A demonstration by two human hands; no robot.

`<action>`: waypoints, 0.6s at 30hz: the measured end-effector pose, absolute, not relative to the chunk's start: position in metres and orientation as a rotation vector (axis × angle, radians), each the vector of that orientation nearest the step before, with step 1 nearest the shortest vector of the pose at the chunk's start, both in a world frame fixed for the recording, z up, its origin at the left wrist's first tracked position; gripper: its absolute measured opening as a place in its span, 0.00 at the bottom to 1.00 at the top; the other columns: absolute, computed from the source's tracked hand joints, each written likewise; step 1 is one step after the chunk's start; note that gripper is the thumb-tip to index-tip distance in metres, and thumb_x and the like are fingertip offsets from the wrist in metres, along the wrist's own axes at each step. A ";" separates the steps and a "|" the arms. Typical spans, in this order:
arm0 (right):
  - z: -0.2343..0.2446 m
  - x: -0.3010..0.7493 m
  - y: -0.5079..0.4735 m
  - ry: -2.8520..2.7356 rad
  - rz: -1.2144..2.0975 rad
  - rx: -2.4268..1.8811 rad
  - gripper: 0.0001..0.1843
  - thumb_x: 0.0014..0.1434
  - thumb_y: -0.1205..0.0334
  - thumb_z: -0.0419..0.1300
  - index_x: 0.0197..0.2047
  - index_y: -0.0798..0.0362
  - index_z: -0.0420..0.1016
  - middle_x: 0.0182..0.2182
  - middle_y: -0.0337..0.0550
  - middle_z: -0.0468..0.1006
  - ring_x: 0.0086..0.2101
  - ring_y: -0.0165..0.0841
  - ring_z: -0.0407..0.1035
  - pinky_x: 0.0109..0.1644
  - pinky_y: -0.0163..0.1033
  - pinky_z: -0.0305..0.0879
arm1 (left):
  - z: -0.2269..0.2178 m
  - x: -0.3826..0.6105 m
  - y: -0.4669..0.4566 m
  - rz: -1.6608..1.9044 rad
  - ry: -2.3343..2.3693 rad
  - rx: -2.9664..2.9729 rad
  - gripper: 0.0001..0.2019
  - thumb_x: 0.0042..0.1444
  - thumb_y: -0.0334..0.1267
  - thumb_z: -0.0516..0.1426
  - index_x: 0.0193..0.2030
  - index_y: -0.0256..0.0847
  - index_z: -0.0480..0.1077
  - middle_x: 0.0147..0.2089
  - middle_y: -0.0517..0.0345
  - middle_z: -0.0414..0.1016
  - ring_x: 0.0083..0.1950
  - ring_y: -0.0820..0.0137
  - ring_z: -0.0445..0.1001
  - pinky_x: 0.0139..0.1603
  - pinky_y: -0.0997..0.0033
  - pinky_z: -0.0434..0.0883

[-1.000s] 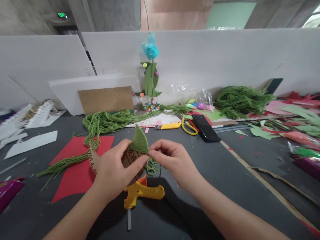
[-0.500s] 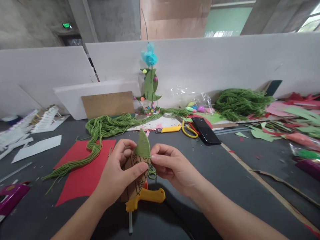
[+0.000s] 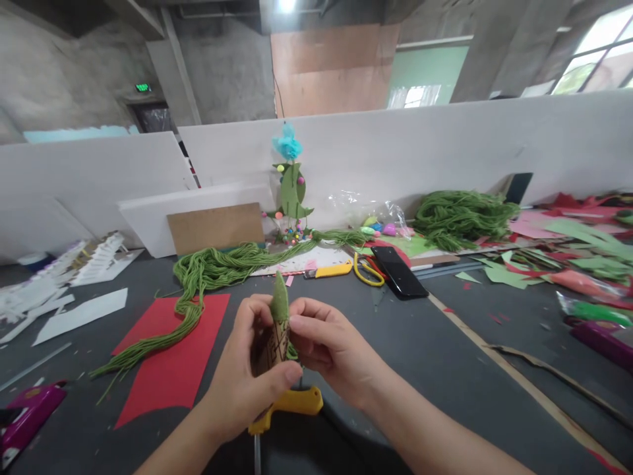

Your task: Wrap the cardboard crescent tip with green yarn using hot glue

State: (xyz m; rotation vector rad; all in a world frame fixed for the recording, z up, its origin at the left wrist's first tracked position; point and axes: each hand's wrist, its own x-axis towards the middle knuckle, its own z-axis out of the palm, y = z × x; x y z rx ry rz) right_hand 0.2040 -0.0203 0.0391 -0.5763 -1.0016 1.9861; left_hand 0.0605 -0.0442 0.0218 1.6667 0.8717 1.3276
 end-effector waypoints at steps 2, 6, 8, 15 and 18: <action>0.039 0.203 -0.022 -1.016 1.950 -0.626 0.13 0.47 0.60 0.66 0.26 0.55 0.65 0.13 0.26 0.56 0.15 0.18 0.39 0.18 0.29 0.32 | 0.022 0.062 -0.045 1.346 0.939 1.683 0.15 0.50 0.37 0.59 0.38 0.47 0.54 0.45 0.61 0.59 0.37 0.73 0.64 0.34 0.73 0.65; 0.040 0.203 -0.023 -1.133 1.752 -0.737 0.12 0.46 0.59 0.66 0.26 0.55 0.67 0.16 0.29 0.59 0.16 0.19 0.44 0.19 0.29 0.38 | 0.023 0.058 -0.047 1.421 1.193 1.858 0.16 0.48 0.27 0.57 0.38 0.46 0.54 0.47 0.58 0.59 0.46 0.68 0.64 0.43 0.68 0.65; 0.041 0.205 -0.022 -1.243 1.609 -0.763 0.10 0.47 0.60 0.65 0.25 0.55 0.68 0.18 0.31 0.61 0.19 0.20 0.49 0.21 0.29 0.44 | 0.024 0.055 -0.048 1.429 1.269 1.958 0.17 0.46 0.27 0.58 0.38 0.46 0.55 0.48 0.58 0.59 0.47 0.68 0.64 0.43 0.69 0.64; 0.043 0.207 -0.021 -1.488 1.378 -0.869 0.07 0.49 0.61 0.61 0.26 0.55 0.70 0.19 0.34 0.62 0.22 0.25 0.54 0.26 0.32 0.51 | 0.028 0.049 -0.048 1.441 1.212 1.971 0.06 0.57 0.32 0.51 0.37 0.47 0.58 0.42 0.61 0.62 0.41 0.72 0.65 0.37 0.75 0.65; 0.042 0.207 -0.022 -1.517 1.369 -0.888 0.07 0.49 0.60 0.61 0.26 0.55 0.71 0.19 0.34 0.62 0.22 0.25 0.54 0.26 0.32 0.51 | 0.029 0.050 -0.048 1.470 1.272 1.940 0.04 0.58 0.32 0.51 0.34 0.46 0.59 0.40 0.62 0.64 0.41 0.72 0.65 0.38 0.76 0.65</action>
